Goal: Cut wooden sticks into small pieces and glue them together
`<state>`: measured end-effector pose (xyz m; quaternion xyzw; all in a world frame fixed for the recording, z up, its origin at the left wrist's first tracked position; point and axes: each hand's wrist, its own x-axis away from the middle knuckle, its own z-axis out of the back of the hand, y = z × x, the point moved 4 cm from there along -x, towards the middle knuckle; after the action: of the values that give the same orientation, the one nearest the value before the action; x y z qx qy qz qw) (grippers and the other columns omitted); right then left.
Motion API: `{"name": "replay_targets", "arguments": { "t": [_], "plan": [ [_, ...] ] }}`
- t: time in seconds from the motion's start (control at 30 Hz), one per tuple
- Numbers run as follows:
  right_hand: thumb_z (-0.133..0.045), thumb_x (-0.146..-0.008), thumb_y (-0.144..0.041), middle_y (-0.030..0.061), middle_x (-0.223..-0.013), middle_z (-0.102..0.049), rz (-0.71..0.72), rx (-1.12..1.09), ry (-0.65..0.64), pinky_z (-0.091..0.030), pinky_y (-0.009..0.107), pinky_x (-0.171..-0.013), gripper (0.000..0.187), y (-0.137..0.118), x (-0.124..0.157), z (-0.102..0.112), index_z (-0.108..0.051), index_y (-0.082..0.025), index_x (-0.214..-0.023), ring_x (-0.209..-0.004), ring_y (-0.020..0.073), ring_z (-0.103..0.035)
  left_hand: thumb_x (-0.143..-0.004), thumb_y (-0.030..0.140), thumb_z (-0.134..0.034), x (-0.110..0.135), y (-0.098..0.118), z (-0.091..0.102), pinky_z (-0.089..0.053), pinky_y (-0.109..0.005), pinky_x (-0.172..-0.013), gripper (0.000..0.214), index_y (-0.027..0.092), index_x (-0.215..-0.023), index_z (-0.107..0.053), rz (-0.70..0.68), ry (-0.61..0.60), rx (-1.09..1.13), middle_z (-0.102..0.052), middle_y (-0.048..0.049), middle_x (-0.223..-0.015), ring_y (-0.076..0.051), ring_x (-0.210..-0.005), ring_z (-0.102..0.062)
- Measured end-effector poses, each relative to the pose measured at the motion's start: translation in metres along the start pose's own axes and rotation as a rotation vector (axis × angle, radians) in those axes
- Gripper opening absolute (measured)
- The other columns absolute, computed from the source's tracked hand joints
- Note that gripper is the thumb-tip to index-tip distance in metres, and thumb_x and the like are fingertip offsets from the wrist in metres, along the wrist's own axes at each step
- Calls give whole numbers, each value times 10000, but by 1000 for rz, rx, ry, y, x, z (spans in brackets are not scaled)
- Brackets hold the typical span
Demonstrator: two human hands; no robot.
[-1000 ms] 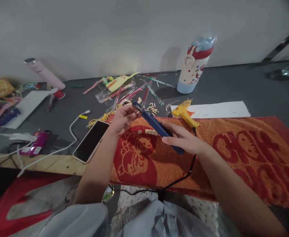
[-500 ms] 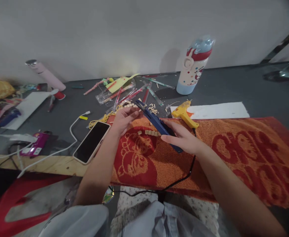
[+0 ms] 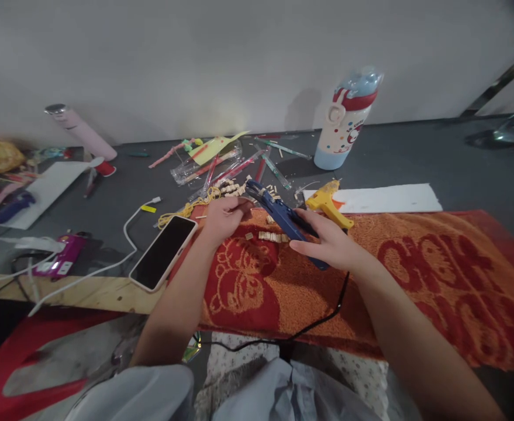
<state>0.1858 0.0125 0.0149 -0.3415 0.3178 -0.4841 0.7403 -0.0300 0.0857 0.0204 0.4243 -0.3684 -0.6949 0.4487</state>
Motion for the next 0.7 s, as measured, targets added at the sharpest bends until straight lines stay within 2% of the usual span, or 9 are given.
{"name": "replay_targets", "arguments": {
  "t": [0.23, 0.37, 0.5, 0.7],
  "plan": [
    [-619, -760, -698, 165, -1302, -631, -5, -78, 4, -459, 517, -1033, 807, 3, 3, 6, -543, -161, -1357, -1190, 359, -597, -720, 361, -719, 2, 7, -2, -445, -239, -497, 209, 154, -694, -739, 19, -31, 133, -642, -18, -530, -109, -473, -548],
    [-608, -752, -722, 185, -1311, -624, -21, -83, 1, -453, 530, -1042, 854, 4, 3, 6, -537, -128, -1361, -1201, 369, -592, -716, 320, -713, 2, 8, -2, -463, -243, -523, 153, 170, -697, -735, -6, 49, 93, -673, -14, -567, -112, -494, -570],
    [-616, -758, -712, 176, -1317, -625, -23, -99, 19, -452, 537, -1045, 830, 5, 2, 4, -532, -146, -1359, -1216, 373, -586, -717, 316, -705, 3, 7, -3, -474, -253, -539, 139, 181, -707, -735, -12, 103, 64, -690, -11, -595, -124, -516, -597],
    [-629, -751, -708, 180, -1323, -617, -32, -133, 7, -444, 537, -1064, 831, 6, 2, 4, -540, -145, -1356, -1235, 376, -573, -748, 358, -702, 3, 7, -6, -466, -254, -542, 184, 178, -721, -725, -1, 60, 81, -678, -10, -582, -128, -517, -593]
  ]
}}
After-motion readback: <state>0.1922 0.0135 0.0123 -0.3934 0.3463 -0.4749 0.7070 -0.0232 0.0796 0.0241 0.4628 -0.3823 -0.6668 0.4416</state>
